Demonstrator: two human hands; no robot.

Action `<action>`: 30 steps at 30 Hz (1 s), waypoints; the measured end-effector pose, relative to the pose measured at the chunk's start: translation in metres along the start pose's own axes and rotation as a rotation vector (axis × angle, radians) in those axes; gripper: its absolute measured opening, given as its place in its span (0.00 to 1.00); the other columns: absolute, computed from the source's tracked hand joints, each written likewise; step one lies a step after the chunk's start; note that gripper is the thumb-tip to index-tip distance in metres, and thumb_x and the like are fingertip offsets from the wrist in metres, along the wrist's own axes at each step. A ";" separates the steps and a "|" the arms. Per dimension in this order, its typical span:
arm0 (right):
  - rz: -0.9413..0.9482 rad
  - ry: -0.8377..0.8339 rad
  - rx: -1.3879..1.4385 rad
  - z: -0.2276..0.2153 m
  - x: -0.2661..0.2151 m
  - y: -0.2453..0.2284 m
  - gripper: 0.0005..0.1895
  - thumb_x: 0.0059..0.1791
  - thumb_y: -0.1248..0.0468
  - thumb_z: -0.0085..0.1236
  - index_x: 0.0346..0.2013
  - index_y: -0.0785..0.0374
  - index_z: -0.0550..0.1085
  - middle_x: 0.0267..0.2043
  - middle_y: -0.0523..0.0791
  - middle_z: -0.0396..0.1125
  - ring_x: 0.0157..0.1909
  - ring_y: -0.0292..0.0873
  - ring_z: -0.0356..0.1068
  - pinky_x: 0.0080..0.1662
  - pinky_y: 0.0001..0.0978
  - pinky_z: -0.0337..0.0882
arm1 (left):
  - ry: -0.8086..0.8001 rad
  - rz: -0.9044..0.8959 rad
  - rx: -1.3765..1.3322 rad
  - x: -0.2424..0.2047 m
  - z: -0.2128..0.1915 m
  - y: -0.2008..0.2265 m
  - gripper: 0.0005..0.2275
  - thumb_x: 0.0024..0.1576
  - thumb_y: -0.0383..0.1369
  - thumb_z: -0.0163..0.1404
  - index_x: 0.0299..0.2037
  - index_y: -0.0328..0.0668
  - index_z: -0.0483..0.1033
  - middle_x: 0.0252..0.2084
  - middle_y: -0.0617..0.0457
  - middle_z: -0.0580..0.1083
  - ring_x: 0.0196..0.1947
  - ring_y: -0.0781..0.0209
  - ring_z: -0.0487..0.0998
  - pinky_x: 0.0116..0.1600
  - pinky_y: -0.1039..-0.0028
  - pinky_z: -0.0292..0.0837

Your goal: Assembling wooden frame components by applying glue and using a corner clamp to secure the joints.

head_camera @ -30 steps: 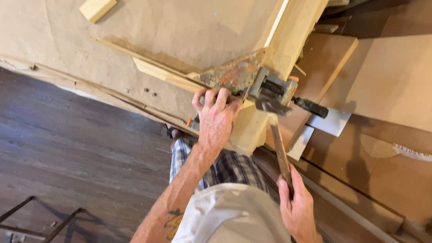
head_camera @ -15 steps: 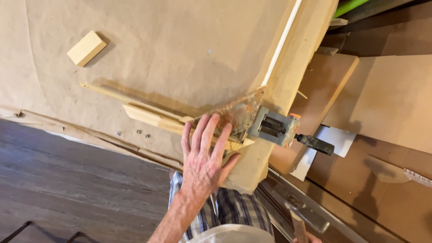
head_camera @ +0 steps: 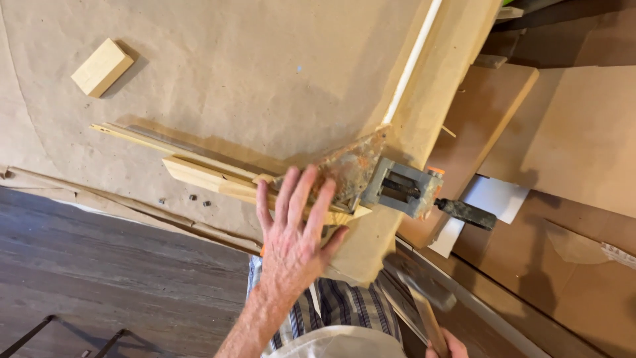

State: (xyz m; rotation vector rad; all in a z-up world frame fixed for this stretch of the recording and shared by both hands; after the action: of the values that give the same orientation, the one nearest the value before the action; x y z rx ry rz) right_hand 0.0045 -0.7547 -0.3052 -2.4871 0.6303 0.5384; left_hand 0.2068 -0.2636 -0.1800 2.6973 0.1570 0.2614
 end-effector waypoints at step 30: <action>-0.558 -0.233 -0.044 -0.053 -0.057 -0.312 0.13 0.56 0.56 0.43 0.51 0.57 0.69 0.48 0.37 0.80 0.18 0.41 0.71 0.32 0.35 0.78 | 0.045 0.073 0.225 0.016 -0.004 0.008 0.56 0.37 0.57 0.73 0.75 0.55 0.53 0.79 0.46 0.50 0.76 0.43 0.55 0.76 0.39 0.45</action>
State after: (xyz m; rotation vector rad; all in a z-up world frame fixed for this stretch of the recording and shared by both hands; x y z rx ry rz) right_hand 0.1357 -0.5290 -0.1180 -2.4382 -0.1689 0.6057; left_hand 0.2220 -0.2671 -0.1702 2.9253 0.1062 0.3457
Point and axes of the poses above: each hand's wrist, its own x-axis towards the middle knuckle, its own z-axis out of the palm, y = z × x, the point moved 8 cm from there along x, towards the middle knuckle
